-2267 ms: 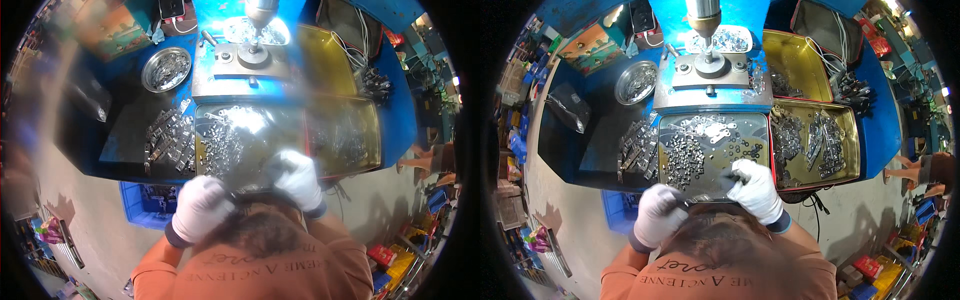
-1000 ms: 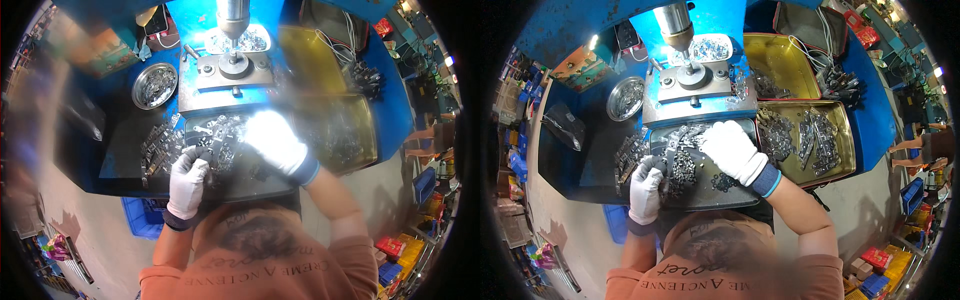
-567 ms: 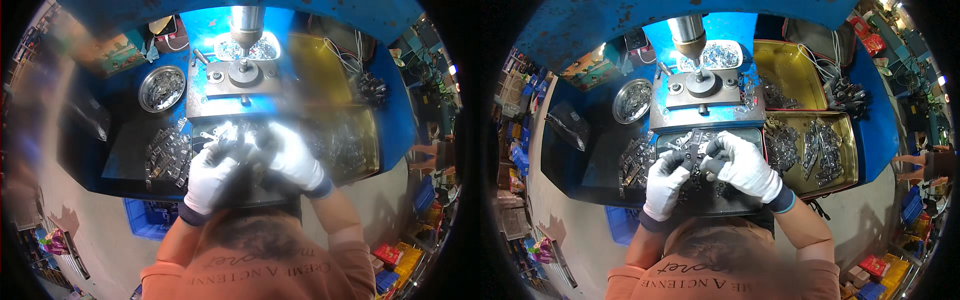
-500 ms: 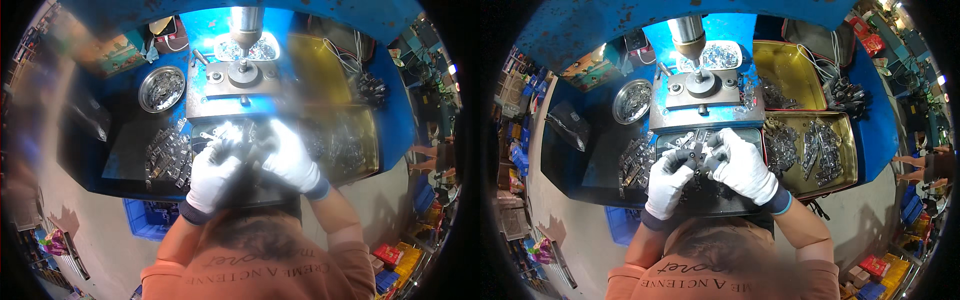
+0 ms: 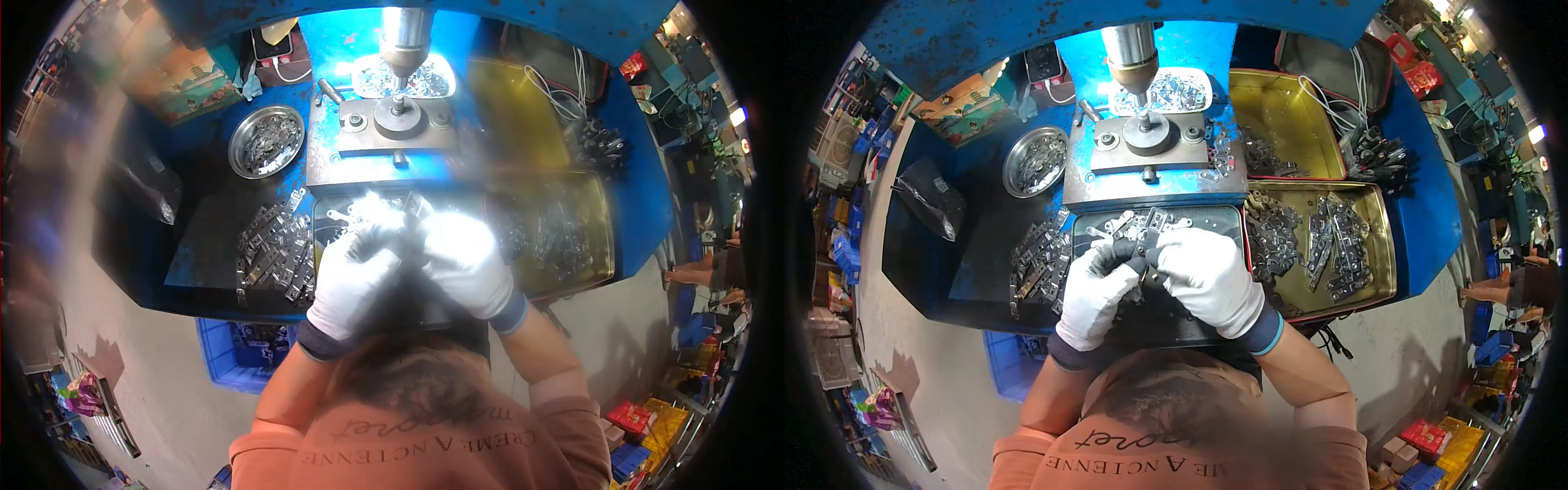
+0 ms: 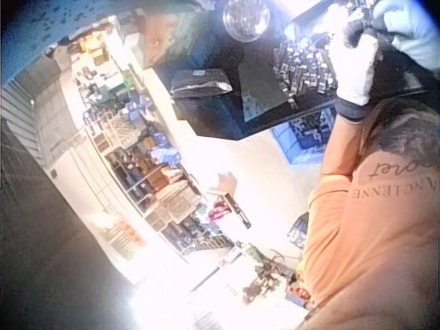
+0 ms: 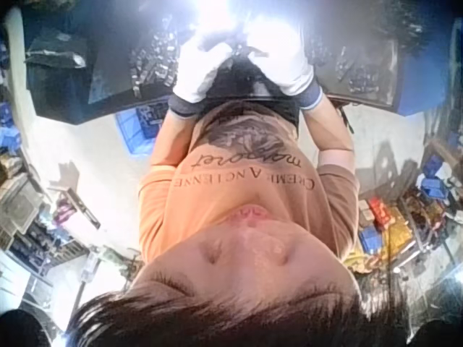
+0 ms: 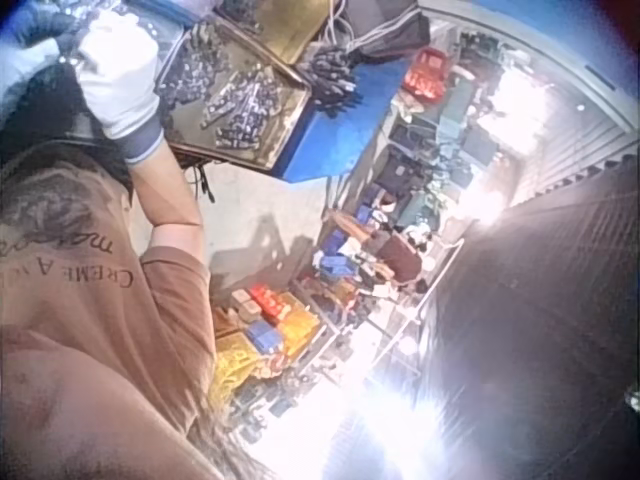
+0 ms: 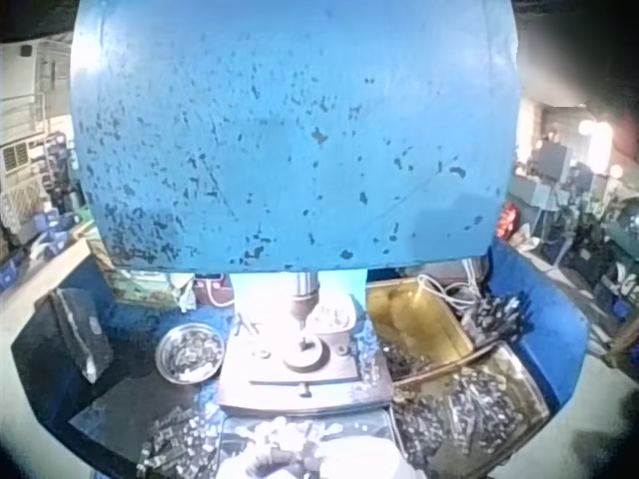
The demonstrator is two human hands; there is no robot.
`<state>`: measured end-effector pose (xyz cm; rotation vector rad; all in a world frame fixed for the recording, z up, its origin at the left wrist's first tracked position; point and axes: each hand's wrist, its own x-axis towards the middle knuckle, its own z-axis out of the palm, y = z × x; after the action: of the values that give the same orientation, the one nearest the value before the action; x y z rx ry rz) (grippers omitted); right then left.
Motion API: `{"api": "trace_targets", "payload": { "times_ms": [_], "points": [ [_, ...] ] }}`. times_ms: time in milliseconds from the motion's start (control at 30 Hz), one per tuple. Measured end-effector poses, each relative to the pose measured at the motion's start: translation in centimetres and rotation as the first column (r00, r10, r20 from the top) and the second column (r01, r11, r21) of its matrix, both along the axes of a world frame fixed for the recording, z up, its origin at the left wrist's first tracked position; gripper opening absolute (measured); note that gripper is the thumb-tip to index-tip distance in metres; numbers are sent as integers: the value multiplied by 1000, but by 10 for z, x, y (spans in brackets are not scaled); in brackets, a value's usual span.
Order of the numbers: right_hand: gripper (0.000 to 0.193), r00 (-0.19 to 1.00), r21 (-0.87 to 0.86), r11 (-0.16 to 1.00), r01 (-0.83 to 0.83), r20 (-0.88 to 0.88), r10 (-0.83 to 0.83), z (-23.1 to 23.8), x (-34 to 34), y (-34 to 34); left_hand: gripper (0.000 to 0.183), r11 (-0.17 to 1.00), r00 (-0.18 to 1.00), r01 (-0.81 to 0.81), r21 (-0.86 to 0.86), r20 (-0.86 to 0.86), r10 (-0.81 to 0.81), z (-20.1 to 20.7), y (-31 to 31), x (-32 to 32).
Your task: Manually assembling and processing small metal components using a press machine.
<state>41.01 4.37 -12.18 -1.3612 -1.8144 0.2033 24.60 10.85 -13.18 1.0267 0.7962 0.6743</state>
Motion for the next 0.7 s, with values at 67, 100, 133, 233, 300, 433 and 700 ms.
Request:
{"api": "trace_targets", "payload": {
  "times_ms": [67,100,133,233,300,433,700],
  "points": [
    [11,843,-228,973,-37,-530,-92,2,-1,5,24,993,994,98,-65,60,-94,1,8,-2],
    [11,747,-439,880,-181,-643,-167,1,10,13,26,988,989,133,-83,82,-126,8,14,1],
    [10,654,-397,905,-154,-727,-208,1,12,19,26,988,985,147,-35,93,-144,2,24,7],
    [11,659,-330,938,-104,-729,-183,6,11,45,28,945,965,234,228,67,-255,2,61,21],
    [14,432,-379,912,-157,-857,-281,24,15,55,25,935,967,254,248,-86,-240,18,78,33],
    [17,734,-160,987,-3,-671,-107,23,35,82,17,899,988,136,417,-122,-93,23,106,54],
    [24,918,256,966,-30,-376,128,31,48,94,14,954,992,127,271,-59,-115,18,129,57]
  ]
}}
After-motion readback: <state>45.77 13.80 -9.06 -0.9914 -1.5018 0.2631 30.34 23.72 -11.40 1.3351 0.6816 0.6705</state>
